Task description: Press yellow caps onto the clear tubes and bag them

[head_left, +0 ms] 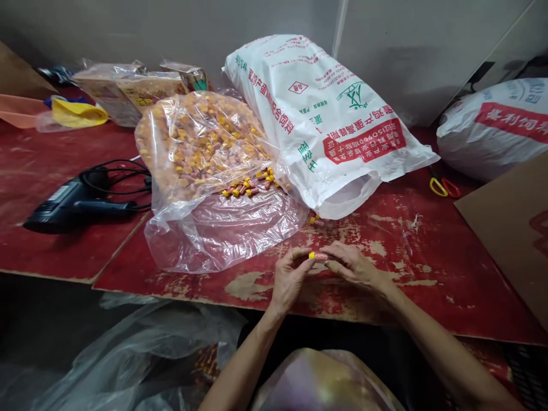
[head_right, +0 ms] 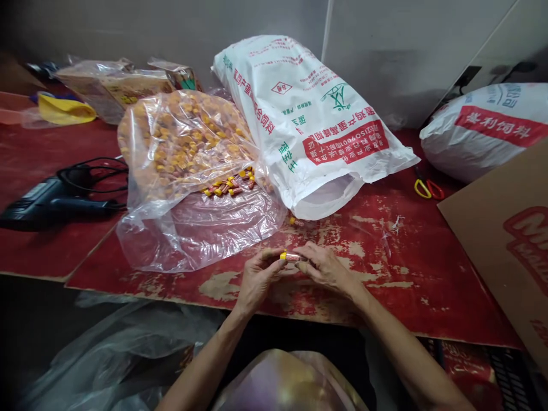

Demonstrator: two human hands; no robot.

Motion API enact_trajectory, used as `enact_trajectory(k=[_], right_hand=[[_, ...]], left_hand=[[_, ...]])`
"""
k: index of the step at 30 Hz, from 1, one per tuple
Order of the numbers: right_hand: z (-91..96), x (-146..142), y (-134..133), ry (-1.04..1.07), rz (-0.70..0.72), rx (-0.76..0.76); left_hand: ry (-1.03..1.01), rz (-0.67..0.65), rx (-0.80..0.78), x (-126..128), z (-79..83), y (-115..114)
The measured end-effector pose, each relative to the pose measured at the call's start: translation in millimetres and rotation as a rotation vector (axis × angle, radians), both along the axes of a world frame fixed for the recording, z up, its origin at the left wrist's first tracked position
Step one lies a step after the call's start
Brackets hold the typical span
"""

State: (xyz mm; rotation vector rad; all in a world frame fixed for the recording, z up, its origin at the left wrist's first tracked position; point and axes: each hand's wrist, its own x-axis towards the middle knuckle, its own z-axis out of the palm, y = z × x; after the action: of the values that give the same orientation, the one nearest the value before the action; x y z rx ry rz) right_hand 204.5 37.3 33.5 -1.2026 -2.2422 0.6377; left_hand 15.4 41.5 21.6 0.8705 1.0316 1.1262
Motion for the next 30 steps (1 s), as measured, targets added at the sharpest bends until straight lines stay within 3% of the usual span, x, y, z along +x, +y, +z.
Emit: enact_trajectory(k=[7, 11, 13, 14, 18, 21, 26, 30], right_hand=[[-15.9, -38, -22, -0.016, -0.207, 0.136], [-6.2, -26, -26, -0.12, -0.219, -0.068], [0.6, -13, -18, -0.326, -0.222, -0.162], [3.2, -6, -12, -0.462, -0.245, -0.186], [6.0, 6, 11, -0.885, -0.361, -0.232], [-0.6, 9, 18, -0.902, -0.332, -0.223], [-25.3, 14, 16, -0.606, -0.305, -0.023], [-45.5, 7, 17, -0.408, -0.336, 0.273]], left_hand=[[0.103, 0.07, 0.075, 12, -11.2, -34], [0.129, -0.093, 0.153, 15, -13.1, -40], [0.203, -0.14, 0.214, 10, -12.1, -32], [0.262, -0.103, 0.247, 4, -10.9, -25], [0.591, 0.247, 0.39, -37, -5.4, 28], [0.957, 0.392, 0.439, -73, -8.0, 86], [1.141, 0.348, 0.472, -98, -15.9, 177], [1.202, 0.191, 0.557, -96, -18.6, 220]])
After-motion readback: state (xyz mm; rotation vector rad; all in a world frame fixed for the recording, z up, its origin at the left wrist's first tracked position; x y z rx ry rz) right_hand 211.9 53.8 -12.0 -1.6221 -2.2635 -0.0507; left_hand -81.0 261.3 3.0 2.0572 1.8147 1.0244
